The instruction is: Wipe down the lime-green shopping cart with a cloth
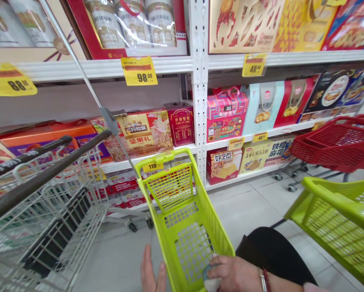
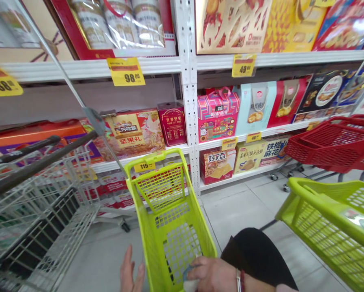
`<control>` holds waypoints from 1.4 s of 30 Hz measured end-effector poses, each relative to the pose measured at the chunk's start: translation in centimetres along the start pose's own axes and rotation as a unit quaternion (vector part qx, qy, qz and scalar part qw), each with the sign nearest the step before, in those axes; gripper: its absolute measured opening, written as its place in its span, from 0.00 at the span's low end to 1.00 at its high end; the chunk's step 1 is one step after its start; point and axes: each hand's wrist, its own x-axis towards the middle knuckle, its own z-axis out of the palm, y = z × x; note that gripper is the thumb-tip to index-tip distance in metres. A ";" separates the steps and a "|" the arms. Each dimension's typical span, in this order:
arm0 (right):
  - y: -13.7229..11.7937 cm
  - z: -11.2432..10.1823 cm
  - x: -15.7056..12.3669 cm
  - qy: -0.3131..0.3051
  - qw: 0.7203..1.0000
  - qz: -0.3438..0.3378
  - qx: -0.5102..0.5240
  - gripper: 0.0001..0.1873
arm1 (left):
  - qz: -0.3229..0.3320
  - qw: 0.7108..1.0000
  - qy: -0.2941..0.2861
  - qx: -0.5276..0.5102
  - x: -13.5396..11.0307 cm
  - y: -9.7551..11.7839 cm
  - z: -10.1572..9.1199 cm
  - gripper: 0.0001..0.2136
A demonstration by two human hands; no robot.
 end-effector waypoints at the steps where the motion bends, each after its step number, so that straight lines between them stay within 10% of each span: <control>1: -0.3 -0.8 -0.4 -0.005 1.000 0.010 0.019 0.28 | 0.076 0.996 -0.015 0.044 1.1 0.4 -1.0 0.33; 6: -2.4 -4.1 -1.4 0.017 0.994 0.053 0.092 0.29 | 0.346 0.849 -0.321 0.236 6.0 3.1 -4.7 0.26; 13: -3.0 -5.1 -2.6 0.032 0.991 0.079 0.103 0.27 | 0.438 0.813 -0.292 0.248 6.0 5.6 -3.0 0.22; 28: 2.6 -3.6 -5.2 0.163 0.981 0.105 0.023 0.31 | 0.418 0.820 -0.231 0.316 2.5 3.3 1.3 0.22; 42: -0.6 3.0 -5.8 0.156 0.968 0.197 0.018 0.08 | 0.286 0.867 -0.260 0.315 0.8 7.0 3.3 0.27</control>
